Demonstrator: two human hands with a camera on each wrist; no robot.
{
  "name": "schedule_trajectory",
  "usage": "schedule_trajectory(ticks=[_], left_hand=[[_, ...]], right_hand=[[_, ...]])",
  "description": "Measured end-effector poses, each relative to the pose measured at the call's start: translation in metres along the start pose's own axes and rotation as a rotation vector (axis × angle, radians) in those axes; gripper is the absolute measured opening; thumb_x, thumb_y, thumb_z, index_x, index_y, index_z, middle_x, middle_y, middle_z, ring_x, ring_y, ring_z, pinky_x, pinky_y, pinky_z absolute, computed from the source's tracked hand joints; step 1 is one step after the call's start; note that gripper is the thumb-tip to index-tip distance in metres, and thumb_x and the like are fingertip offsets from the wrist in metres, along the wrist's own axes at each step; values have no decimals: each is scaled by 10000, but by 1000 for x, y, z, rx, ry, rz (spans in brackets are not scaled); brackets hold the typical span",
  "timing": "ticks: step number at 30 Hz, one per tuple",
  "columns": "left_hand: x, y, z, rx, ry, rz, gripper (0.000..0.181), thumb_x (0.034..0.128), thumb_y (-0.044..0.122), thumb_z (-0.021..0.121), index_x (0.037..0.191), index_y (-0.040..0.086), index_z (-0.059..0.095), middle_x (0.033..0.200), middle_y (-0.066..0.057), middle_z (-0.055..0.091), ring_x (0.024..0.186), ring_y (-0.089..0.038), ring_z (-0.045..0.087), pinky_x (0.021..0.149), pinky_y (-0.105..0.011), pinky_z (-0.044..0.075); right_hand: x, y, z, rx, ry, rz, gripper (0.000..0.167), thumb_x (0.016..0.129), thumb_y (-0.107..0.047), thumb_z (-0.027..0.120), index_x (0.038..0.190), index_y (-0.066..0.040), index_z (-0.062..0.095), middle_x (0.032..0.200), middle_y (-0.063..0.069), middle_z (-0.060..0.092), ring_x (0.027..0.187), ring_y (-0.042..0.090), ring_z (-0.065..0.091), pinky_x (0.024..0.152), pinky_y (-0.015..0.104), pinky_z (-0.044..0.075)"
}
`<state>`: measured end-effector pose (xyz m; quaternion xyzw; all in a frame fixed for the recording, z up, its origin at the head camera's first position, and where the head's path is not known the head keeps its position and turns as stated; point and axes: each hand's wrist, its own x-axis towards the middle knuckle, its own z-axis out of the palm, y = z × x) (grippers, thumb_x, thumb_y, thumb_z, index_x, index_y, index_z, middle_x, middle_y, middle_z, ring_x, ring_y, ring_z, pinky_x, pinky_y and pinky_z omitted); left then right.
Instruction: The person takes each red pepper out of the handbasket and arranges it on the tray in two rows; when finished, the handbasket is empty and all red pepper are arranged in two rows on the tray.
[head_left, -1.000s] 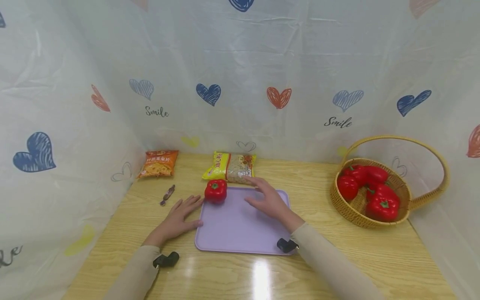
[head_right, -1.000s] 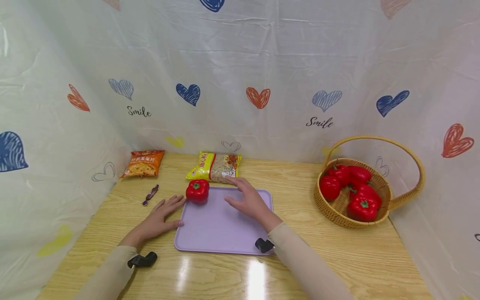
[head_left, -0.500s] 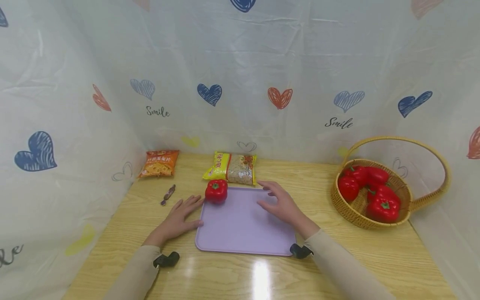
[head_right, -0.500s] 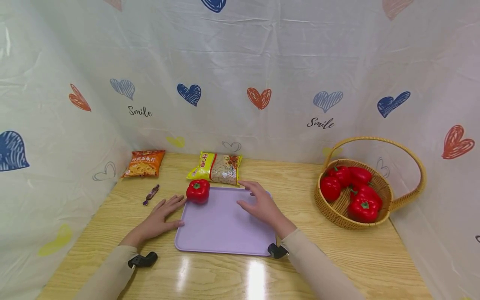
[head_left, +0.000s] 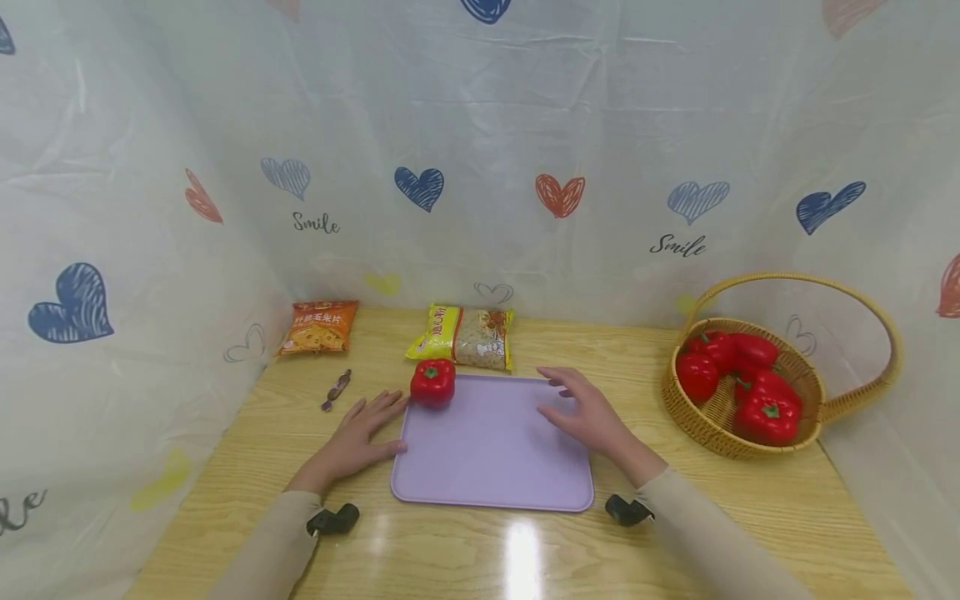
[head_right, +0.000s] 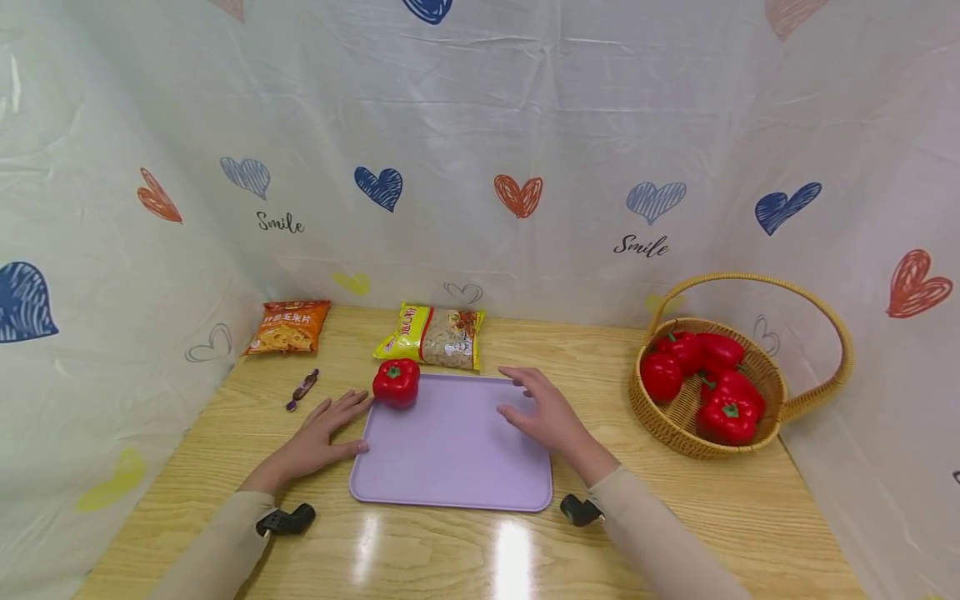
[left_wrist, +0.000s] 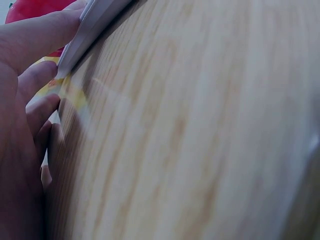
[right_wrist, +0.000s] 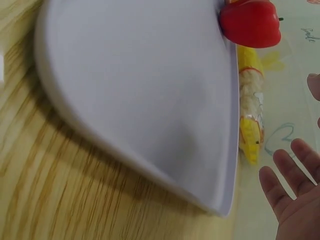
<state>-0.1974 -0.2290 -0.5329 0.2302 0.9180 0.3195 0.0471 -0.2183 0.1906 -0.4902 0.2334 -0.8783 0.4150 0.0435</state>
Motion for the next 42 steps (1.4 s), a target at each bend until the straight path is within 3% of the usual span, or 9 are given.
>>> schedule_trajectory(ticks=[8, 27, 31, 35, 42], left_hand=[[0, -1, 0, 7, -2, -2, 773, 931, 458, 696, 1565, 116, 414, 1644, -120, 317, 1534, -378, 199, 1229, -599, 23], [-1, 1, 0, 10, 16, 13, 757, 935, 449, 695, 1558, 112, 427, 1630, -137, 341, 1525, -395, 218, 1221, -618, 37], [-1, 3, 0, 17, 31, 28, 743, 936, 438, 696, 1547, 99, 443, 1612, -160, 368, 1509, -421, 246, 1211, -639, 63], [0, 3, 0, 20, 25, 24, 749, 937, 442, 694, 1552, 104, 434, 1617, -154, 360, 1515, -408, 237, 1217, -628, 54], [0, 2, 1, 16, 11, 9, 754, 937, 446, 693, 1557, 110, 427, 1629, -138, 343, 1524, -396, 219, 1224, -616, 39]], right_hand=[[-11, 3, -16, -44, 2, 14, 590, 908, -187, 789, 1451, -167, 560, 1406, 74, 574, 1219, 281, 596, 992, 463, 542], [-41, 19, -60, -139, 84, -20, 574, 903, -130, 786, 1434, -114, 569, 1368, 109, 596, 1172, 291, 606, 954, 510, 550], [-50, 20, -73, -170, 97, 5, 571, 906, -145, 785, 1435, -129, 571, 1367, 85, 595, 1172, 256, 601, 975, 338, 545], [-58, 23, -84, -192, 118, 13, 581, 896, -127, 793, 1432, -117, 571, 1365, 95, 590, 1161, 263, 600, 965, 93, 436], [-70, 30, -105, -234, 174, 14, 586, 884, -102, 799, 1426, -132, 579, 1308, 89, 606, 1128, 245, 573, 941, 23, 366]])
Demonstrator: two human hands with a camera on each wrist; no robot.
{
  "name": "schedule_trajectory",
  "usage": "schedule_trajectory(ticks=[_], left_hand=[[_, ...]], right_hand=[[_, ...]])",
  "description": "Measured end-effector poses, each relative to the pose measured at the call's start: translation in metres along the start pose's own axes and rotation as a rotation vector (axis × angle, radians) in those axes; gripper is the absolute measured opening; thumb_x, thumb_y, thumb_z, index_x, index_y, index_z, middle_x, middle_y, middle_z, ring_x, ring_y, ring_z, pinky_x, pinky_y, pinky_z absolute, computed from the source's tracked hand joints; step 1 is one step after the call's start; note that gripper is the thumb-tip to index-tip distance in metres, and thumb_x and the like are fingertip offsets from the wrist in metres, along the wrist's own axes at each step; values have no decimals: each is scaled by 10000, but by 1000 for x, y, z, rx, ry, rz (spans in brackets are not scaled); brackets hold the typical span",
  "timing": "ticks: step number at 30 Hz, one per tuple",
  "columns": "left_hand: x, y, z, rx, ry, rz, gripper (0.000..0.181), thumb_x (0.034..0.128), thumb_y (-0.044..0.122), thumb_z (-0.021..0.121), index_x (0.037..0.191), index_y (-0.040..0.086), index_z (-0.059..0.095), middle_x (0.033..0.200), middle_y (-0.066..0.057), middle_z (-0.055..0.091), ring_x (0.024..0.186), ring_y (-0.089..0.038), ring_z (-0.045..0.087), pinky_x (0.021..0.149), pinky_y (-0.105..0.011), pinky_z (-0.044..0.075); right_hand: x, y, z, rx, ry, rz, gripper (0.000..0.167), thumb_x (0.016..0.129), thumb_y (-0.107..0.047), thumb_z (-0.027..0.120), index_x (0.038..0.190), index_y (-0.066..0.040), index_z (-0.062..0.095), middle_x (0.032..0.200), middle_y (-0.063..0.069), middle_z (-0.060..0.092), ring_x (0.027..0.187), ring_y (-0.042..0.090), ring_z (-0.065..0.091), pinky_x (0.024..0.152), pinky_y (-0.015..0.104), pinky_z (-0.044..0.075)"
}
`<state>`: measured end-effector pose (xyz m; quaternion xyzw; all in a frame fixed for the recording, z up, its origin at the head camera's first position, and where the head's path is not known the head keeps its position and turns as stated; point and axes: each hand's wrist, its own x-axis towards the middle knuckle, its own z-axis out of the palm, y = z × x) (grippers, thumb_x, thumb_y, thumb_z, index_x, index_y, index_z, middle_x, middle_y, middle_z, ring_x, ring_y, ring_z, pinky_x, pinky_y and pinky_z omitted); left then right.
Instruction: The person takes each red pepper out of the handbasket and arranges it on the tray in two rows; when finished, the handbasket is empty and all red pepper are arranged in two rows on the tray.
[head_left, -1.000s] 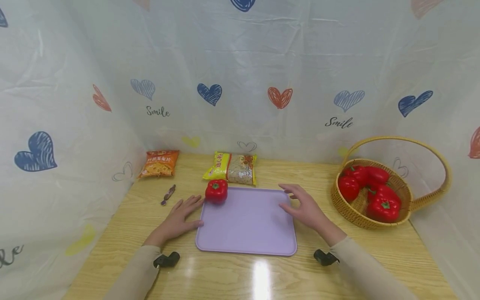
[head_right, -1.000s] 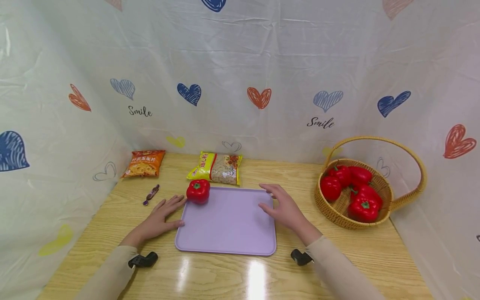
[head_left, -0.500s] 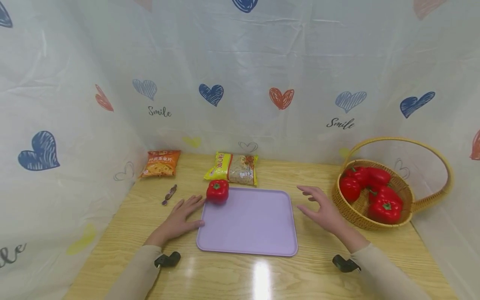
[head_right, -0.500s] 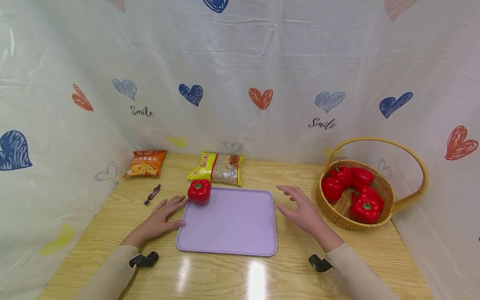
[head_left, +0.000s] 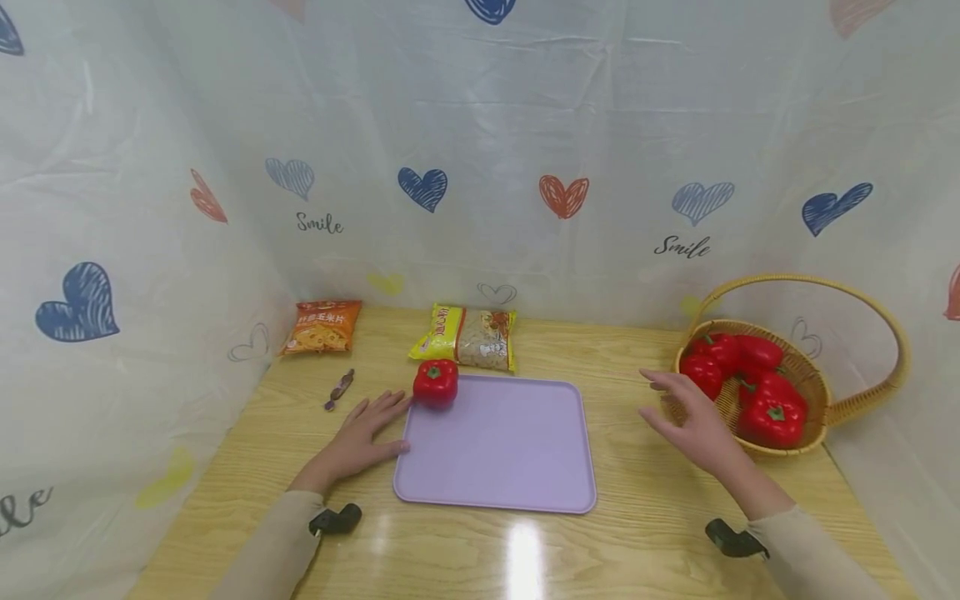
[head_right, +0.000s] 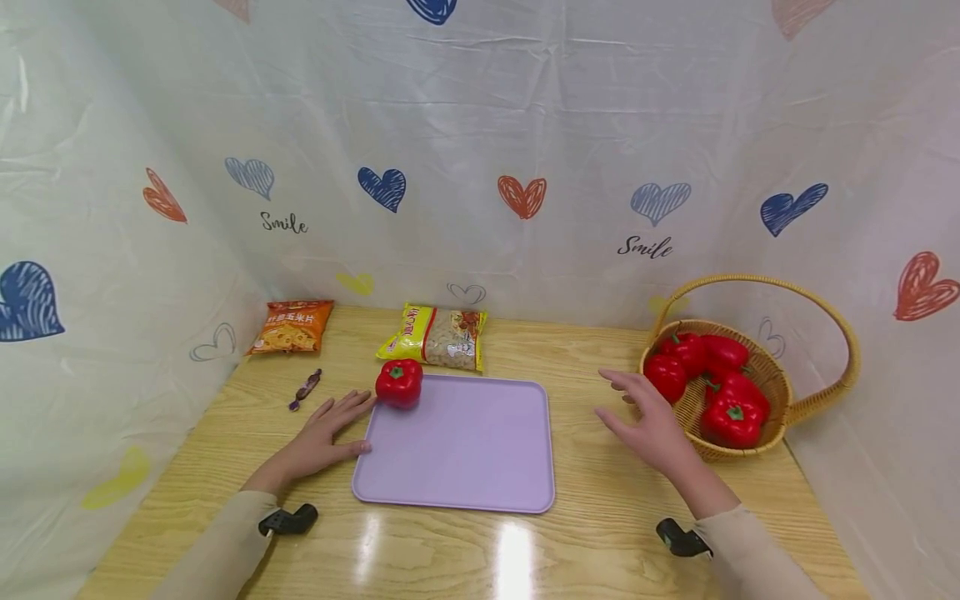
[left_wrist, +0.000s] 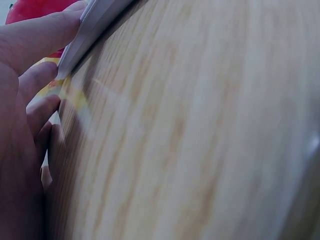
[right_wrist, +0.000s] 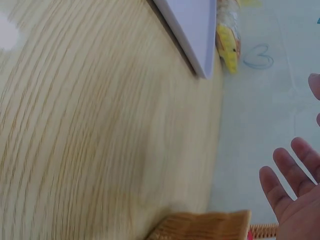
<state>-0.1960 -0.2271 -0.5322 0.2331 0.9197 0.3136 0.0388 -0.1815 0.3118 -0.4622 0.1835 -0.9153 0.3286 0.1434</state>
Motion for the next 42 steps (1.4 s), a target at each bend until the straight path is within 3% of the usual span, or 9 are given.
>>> schedule_trajectory(ticks=[8, 13, 18, 25, 32, 42], left_hand=[[-1, 0, -1, -10, -1, 2, 762, 935, 453, 694, 1560, 114, 422, 1630, -140, 340, 1526, -396, 213, 1224, -610, 36], [-1, 1, -1, -2, 12, 16, 747, 941, 445, 690, 1555, 107, 430, 1620, -160, 352, 1515, -417, 228, 1214, -632, 53], [-1, 1, -1, 0, 8, 11, 741, 948, 441, 684, 1558, 110, 426, 1624, -151, 347, 1519, -412, 222, 1217, -631, 45], [-1, 1, -1, 7, 8, 6, 748, 941, 443, 692, 1556, 108, 429, 1625, -147, 346, 1520, -403, 227, 1221, -619, 51], [-1, -1, -1, 2, -5, -13, 765, 935, 460, 693, 1561, 117, 421, 1636, -124, 333, 1531, -379, 210, 1231, -592, 31], [0, -2, 0, -3, -8, -10, 767, 935, 472, 688, 1568, 135, 414, 1640, -108, 330, 1535, -367, 204, 1233, -588, 19]], right_hand=[[-10, 7, -28, -43, 33, 29, 585, 872, -76, 803, 1415, -105, 586, 1318, 106, 591, 1127, 38, 523, 910, 5, 379], [-17, 12, -44, -71, 50, 57, 585, 876, -101, 805, 1418, -83, 584, 1322, 123, 585, 1046, 50, 564, 840, 41, 438], [-25, 19, -59, -91, 44, 125, 573, 896, -161, 795, 1422, -96, 577, 1290, 161, 603, 987, -29, 536, 760, 58, 460], [-33, 33, -72, -88, 54, 154, 568, 903, -149, 788, 1420, -61, 570, 1255, 160, 588, 1001, -183, 455, 798, 1, 424], [-36, 44, -87, -152, 85, 148, 554, 881, -117, 802, 1394, -70, 597, 1244, 177, 596, 940, -156, 449, 708, 42, 429], [-44, 60, -102, -212, 87, 193, 528, 905, -131, 777, 1388, -28, 590, 1271, 263, 579, 934, -139, 408, 679, 182, 414]])
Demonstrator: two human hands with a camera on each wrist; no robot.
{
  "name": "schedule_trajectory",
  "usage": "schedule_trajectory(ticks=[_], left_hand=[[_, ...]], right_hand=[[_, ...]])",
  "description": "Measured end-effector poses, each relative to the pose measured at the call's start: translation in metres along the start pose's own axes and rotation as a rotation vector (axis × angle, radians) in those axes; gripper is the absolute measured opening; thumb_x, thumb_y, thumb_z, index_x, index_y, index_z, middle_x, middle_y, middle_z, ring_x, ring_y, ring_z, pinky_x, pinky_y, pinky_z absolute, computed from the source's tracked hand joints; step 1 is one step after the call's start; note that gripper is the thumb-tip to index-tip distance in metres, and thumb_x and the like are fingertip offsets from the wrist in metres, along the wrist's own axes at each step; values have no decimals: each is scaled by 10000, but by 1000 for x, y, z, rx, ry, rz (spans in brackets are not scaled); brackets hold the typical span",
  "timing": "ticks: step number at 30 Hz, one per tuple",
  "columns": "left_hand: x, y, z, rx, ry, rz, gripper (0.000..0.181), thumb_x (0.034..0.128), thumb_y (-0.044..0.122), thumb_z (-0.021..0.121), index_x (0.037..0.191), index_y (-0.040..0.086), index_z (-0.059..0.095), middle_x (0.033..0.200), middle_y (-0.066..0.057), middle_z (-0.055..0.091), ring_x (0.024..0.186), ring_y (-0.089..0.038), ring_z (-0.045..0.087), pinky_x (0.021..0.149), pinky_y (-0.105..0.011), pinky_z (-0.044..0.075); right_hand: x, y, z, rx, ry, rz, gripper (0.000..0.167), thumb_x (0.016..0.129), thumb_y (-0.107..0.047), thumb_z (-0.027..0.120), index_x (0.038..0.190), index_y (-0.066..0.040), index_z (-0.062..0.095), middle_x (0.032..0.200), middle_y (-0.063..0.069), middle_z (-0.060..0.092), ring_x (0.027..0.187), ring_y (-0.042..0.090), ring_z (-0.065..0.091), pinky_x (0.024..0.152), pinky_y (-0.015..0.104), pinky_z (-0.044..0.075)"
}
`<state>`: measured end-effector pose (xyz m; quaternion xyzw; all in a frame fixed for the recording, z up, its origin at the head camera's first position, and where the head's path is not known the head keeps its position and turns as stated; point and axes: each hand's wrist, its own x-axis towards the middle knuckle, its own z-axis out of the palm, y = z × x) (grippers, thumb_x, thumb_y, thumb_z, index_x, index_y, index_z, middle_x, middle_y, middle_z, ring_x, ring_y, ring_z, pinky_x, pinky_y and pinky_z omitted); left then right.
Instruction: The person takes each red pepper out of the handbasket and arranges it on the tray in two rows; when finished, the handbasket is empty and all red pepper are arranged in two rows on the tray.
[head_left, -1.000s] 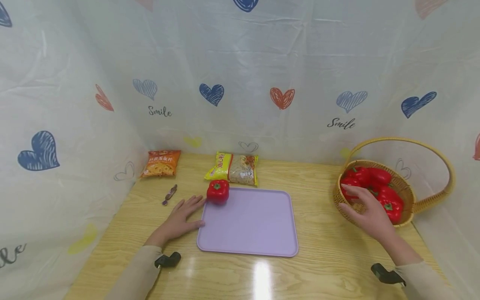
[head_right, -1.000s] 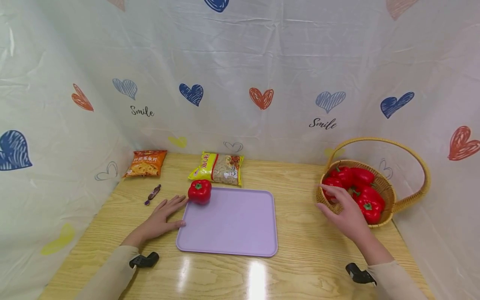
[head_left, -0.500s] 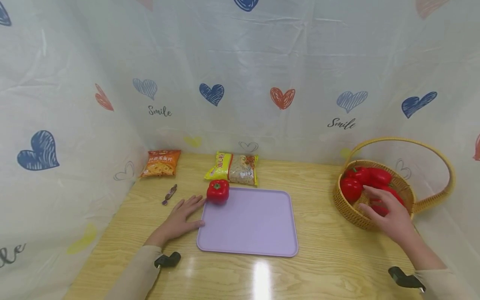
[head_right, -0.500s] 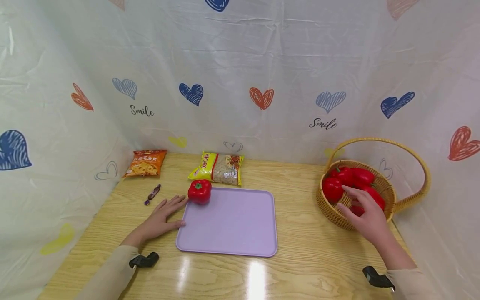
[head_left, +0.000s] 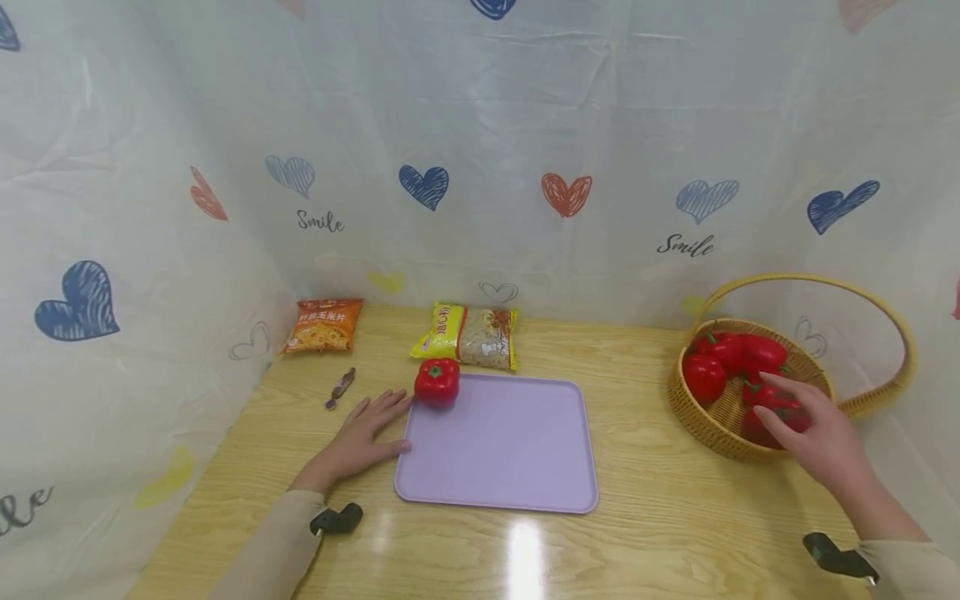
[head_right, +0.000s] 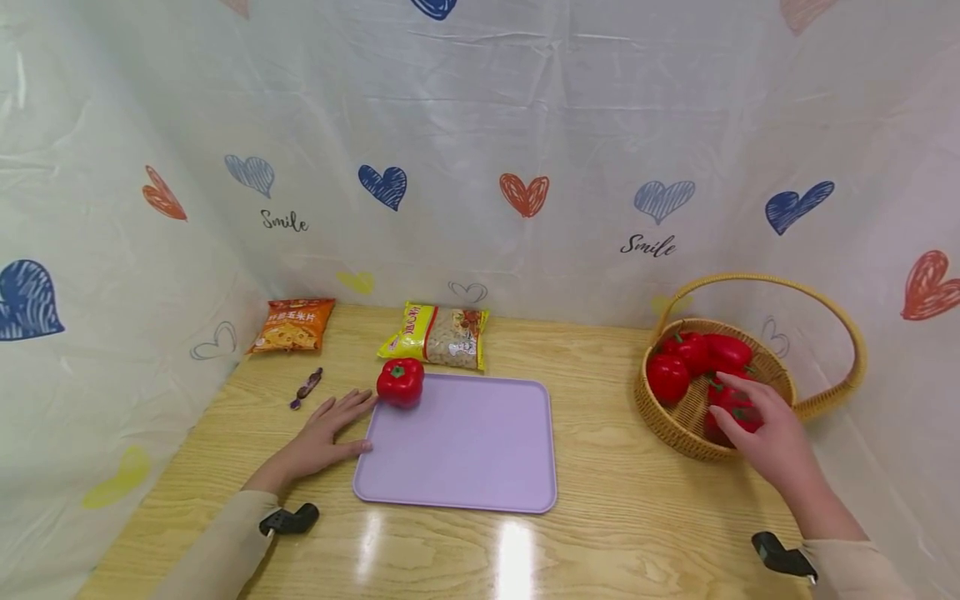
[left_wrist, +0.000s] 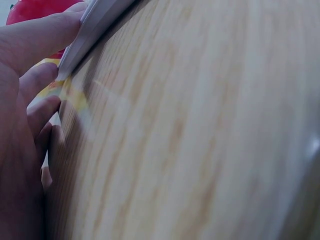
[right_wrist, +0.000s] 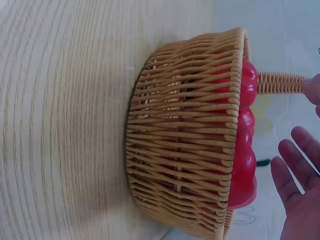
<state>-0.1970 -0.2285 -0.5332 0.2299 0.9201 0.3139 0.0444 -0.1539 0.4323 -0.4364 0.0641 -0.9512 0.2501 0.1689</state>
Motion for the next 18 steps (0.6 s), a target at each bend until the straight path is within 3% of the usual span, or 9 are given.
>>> schedule_trajectory(ticks=[3, 6, 10, 12, 14, 16, 18], left_hand=[[0, 0, 0, -4, -2, -2, 769, 934, 469, 690, 1568, 134, 414, 1641, -108, 329, 1536, -366, 201, 1234, -586, 18], [0, 0, -1, -7, -4, -2, 771, 934, 470, 690, 1569, 132, 412, 1642, -108, 327, 1537, -368, 198, 1234, -585, 16], [0, -1, 0, -6, -2, -2, 774, 933, 474, 689, 1569, 132, 412, 1642, -108, 327, 1537, -368, 197, 1235, -583, 14], [0, -2, 0, -2, -3, -3, 773, 933, 476, 688, 1569, 134, 412, 1641, -108, 328, 1536, -369, 199, 1235, -583, 15], [0, -2, 0, 0, -4, -3, 773, 935, 481, 686, 1570, 138, 410, 1642, -106, 327, 1537, -367, 198, 1235, -582, 16], [0, -2, 1, 1, -6, -3, 774, 936, 484, 685, 1572, 140, 407, 1643, -105, 325, 1538, -366, 196, 1235, -583, 15], [0, -2, 1, -2, -7, -5, 775, 936, 486, 684, 1572, 141, 406, 1644, -103, 322, 1539, -364, 192, 1235, -583, 13]], right_hand=[[0, 2, -1, -21, 14, 7, 514, 904, -126, 775, 1375, -19, 599, 1262, 271, 590, 977, 86, 511, 693, 210, 375], [0, 4, -3, -38, 26, 1, 503, 898, -115, 776, 1358, -4, 606, 1270, 295, 595, 1021, 323, 485, 710, 232, 335], [-2, 11, -3, -33, 15, 0, 497, 893, -100, 780, 1345, 12, 608, 1284, 309, 587, 1057, 390, 459, 806, 181, 339], [-4, 14, -2, -33, -2, 11, 504, 891, -107, 786, 1343, 24, 604, 1289, 313, 574, 1077, 416, 455, 886, 215, 371], [-5, 18, -1, -27, -26, 28, 512, 892, -114, 787, 1340, 42, 593, 1308, 331, 547, 1132, 474, 454, 1020, 355, 403], [-6, 21, 0, -24, -58, 47, 520, 901, -130, 779, 1338, 65, 575, 1321, 357, 508, 1161, 533, 439, 987, 608, 412], [-7, 24, 0, -12, -90, 64, 522, 916, -143, 765, 1344, 74, 557, 1343, 380, 470, 1216, 603, 397, 929, 786, 336]])
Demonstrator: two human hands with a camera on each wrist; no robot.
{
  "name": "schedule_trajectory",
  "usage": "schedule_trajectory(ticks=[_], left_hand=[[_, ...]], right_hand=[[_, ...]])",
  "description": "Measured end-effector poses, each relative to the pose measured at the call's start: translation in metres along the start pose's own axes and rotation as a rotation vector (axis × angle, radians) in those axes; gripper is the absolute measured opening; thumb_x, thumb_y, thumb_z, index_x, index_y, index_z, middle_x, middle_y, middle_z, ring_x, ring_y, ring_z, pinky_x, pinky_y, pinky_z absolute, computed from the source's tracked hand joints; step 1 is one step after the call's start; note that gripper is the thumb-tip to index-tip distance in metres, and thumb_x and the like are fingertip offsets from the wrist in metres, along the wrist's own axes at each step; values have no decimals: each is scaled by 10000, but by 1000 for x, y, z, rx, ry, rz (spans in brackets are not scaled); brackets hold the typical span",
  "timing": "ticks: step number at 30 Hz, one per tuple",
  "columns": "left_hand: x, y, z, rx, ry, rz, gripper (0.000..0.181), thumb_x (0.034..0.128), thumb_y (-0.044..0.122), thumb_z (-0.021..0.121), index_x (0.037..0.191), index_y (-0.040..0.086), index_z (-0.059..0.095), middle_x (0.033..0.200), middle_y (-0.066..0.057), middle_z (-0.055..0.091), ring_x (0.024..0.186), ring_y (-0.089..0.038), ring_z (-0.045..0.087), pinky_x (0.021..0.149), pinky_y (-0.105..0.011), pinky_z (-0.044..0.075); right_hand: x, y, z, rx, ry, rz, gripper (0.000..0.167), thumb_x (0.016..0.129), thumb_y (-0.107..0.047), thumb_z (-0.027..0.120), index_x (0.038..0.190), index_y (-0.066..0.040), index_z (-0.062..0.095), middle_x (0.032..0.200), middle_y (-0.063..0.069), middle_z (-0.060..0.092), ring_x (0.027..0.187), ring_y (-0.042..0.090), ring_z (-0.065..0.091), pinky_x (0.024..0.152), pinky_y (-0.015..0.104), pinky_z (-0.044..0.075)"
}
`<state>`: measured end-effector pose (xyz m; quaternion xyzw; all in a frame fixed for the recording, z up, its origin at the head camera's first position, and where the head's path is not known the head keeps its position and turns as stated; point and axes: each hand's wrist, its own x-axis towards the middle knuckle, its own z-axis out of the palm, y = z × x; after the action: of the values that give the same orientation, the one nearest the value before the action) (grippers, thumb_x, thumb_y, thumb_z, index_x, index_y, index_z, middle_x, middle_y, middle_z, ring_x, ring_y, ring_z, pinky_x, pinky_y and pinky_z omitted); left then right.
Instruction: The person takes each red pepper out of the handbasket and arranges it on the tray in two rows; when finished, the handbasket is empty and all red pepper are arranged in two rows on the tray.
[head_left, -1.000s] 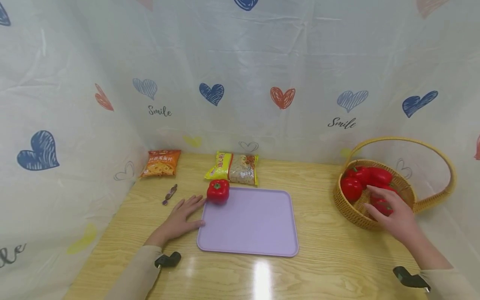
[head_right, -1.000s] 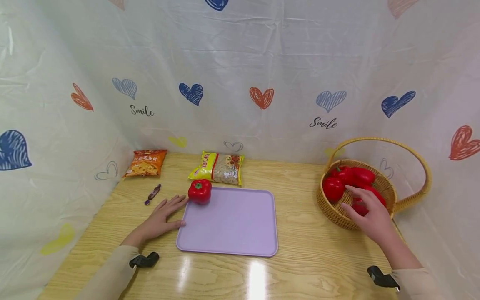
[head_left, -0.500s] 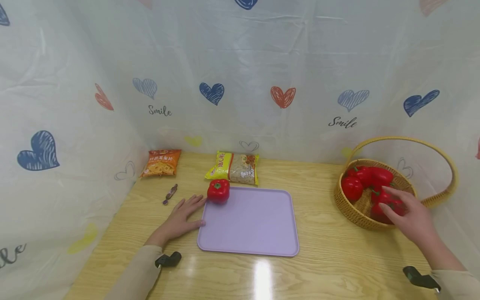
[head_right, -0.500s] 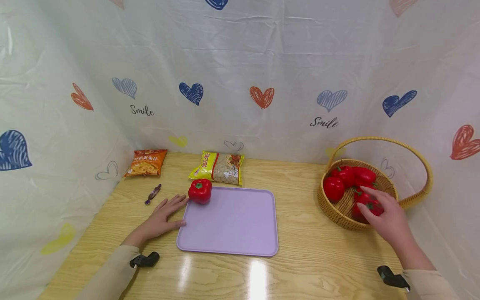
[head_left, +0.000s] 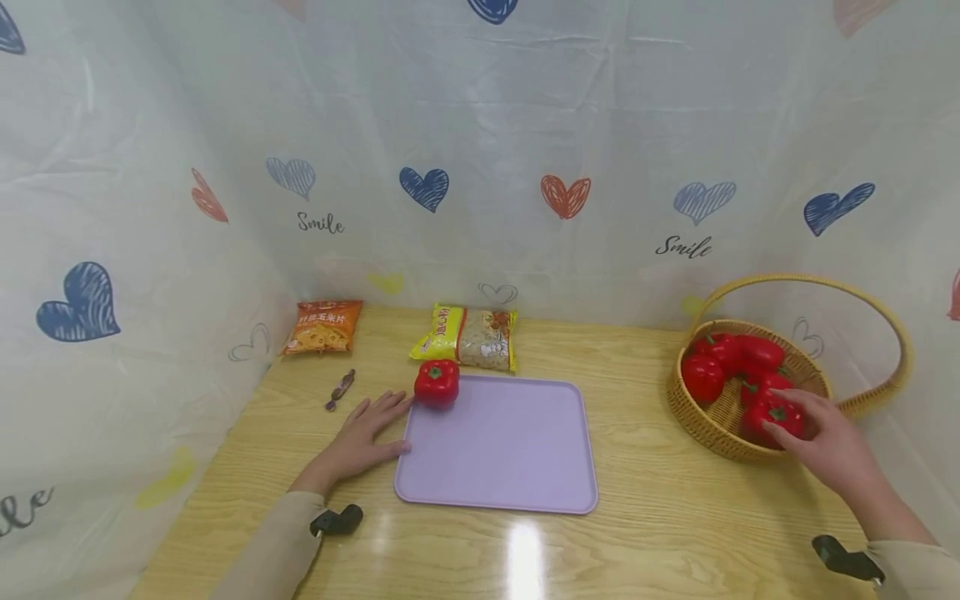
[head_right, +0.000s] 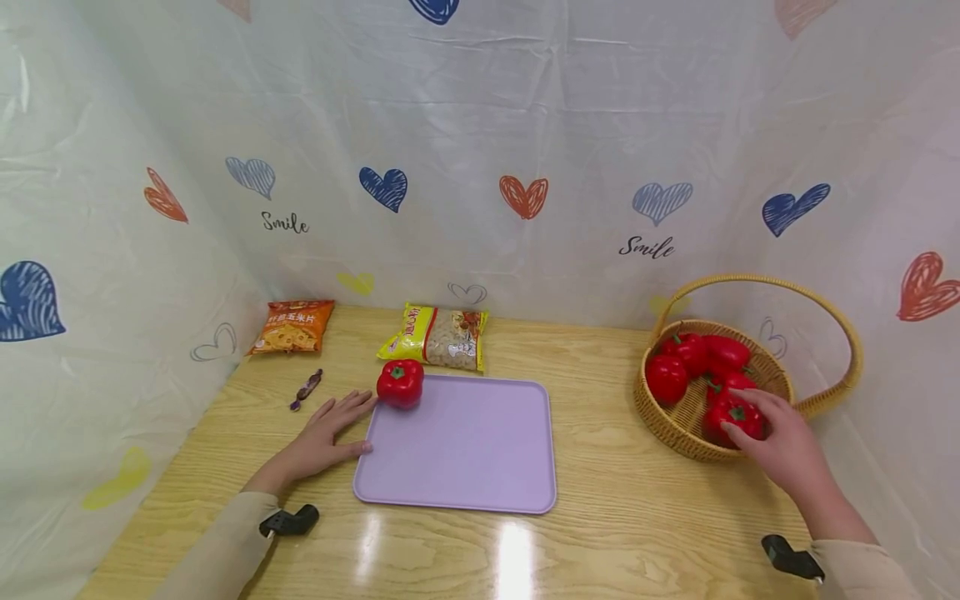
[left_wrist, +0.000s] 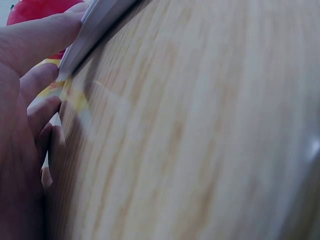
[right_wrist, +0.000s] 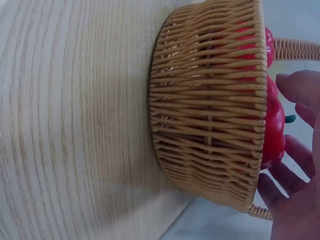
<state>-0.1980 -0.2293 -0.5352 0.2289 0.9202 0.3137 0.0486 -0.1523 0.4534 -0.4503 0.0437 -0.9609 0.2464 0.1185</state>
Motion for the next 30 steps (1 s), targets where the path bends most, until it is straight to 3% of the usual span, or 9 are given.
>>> schedule_trajectory(ticks=[6, 30], left_hand=[[0, 1, 0, -2, 0, 0, 771, 936, 482, 685, 1570, 139, 411, 1645, -102, 322, 1539, -364, 191, 1236, -581, 13], [-1, 2, 0, 8, 9, 9, 772, 933, 470, 691, 1565, 124, 416, 1645, -108, 320, 1534, -372, 204, 1237, -578, 23]], right_hand=[[-1, 12, 3, 25, -39, 4, 512, 938, -149, 739, 1362, 62, 546, 1358, 421, 451, 1306, 674, 304, 1001, 825, 236], [-3, 12, 6, -38, -68, 66, 571, 939, -252, 744, 1371, 57, 534, 1350, 424, 404, 1168, 642, 395, 855, 778, 376]])
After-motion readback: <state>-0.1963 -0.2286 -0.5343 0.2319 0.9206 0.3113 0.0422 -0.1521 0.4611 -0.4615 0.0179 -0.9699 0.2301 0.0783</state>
